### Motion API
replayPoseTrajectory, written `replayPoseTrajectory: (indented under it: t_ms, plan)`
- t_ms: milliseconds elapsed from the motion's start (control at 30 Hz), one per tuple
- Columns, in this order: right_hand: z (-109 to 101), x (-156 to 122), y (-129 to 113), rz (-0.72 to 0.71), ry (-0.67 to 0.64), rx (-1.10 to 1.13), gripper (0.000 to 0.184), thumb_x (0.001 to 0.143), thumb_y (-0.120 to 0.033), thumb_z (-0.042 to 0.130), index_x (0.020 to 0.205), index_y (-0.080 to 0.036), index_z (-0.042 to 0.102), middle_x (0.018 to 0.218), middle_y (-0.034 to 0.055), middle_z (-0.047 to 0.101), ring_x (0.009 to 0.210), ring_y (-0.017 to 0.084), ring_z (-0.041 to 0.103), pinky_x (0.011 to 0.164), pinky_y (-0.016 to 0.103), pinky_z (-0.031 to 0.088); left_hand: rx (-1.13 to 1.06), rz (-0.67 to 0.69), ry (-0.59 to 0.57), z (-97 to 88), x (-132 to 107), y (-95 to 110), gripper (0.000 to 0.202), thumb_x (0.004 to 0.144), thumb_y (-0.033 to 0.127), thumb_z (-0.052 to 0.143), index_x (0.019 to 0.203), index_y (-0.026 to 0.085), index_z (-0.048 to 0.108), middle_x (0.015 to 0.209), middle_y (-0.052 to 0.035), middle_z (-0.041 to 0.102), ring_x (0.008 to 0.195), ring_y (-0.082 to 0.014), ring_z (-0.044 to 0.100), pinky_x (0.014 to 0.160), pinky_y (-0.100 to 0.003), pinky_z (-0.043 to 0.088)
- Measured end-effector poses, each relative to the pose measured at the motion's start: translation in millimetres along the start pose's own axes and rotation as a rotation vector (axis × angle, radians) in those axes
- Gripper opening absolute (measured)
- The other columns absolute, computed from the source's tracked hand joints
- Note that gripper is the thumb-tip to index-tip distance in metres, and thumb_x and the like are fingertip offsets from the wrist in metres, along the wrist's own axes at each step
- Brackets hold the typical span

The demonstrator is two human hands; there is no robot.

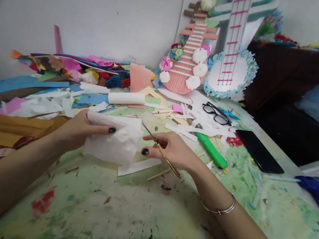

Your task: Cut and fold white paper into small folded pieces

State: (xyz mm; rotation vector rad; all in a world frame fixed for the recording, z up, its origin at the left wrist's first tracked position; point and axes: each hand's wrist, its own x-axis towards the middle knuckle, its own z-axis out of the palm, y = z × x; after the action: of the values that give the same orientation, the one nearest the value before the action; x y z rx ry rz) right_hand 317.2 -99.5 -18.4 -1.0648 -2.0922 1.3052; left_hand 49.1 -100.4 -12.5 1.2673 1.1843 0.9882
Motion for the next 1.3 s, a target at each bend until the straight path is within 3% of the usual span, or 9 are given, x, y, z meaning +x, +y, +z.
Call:
replayPoseTrajectory:
  t_ms: [100,233,633,867,1067,1300]
  plan:
    - [1.4,0.1,0.1,-0.028,-0.034,-0.016,0.06,0.071,-0.05,0.072,0.116,-0.013,0.065,0.068,0.0007,0.059,0.057,0.011,0.043,0.051,0.024,0.029,0.003,-0.005,-0.007,-0.4,-0.8,0.4,0.035,0.054,0.03,0.085,0.085,0.017,0.075,0.09,-0.0083,0.076,0.073,-0.0216,0.069,0.057,-0.025,0.054]
    - [4.7,-0.4,-2.8,-0.029,-0.076,0.008,0.047,0.073,-0.047,0.071,0.108,-0.015,0.07,0.066,-0.0002,0.058,0.056,0.01,0.041,0.049,0.024,0.028,0.024,0.002,-0.021,1.3,-1.6,-1.4,0.033,0.055,0.029,0.084,0.085,0.017,0.075,0.09,-0.0078,0.076,0.073,-0.0218,0.069,0.056,-0.024,0.054]
    - [4.4,-1.7,-5.0,-0.016,-0.015,-0.011,0.034,0.067,-0.046,0.074,0.081,-0.014,0.075,0.054,-0.0015,0.051,0.052,0.009,0.036,0.045,0.024,0.024,0.073,0.004,0.005,0.7,-0.2,-0.8,0.025,0.054,0.031,0.085,0.073,0.018,0.075,0.08,-0.0064,0.075,0.066,-0.021,0.067,0.053,-0.025,0.051]
    - [3.1,-1.7,-1.0,-0.013,-0.053,-0.041,0.033,0.071,-0.044,0.072,0.082,-0.013,0.074,0.057,-0.0028,0.045,0.052,0.008,0.03,0.046,0.024,0.019,0.095,-0.01,-0.012,-0.1,-0.7,-1.2,0.025,0.054,0.032,0.084,0.073,0.019,0.075,0.08,-0.0065,0.075,0.062,-0.0189,0.065,0.052,-0.024,0.05]
    - [2.8,-2.0,-2.1,0.069,-0.055,-0.036,0.054,0.068,-0.053,0.072,0.099,-0.009,0.073,0.056,0.0015,0.057,0.047,0.009,0.043,0.043,0.023,0.027,0.07,-0.019,-0.026,0.4,-0.6,-0.6,0.021,0.053,0.03,0.085,0.068,0.019,0.074,0.076,-0.0052,0.075,0.059,-0.0168,0.064,0.051,-0.023,0.05]
    - [1.7,-1.6,-1.7,0.13,-0.079,-0.045,0.05,0.07,-0.047,0.073,0.101,-0.008,0.072,0.056,0.0028,0.062,0.047,0.009,0.049,0.041,0.02,0.031,0.074,-0.049,-0.034,-3.3,1.1,-1.2,0.028,0.054,0.03,0.085,0.077,0.017,0.074,0.08,-0.0041,0.075,0.063,-0.015,0.065,0.055,-0.021,0.052]
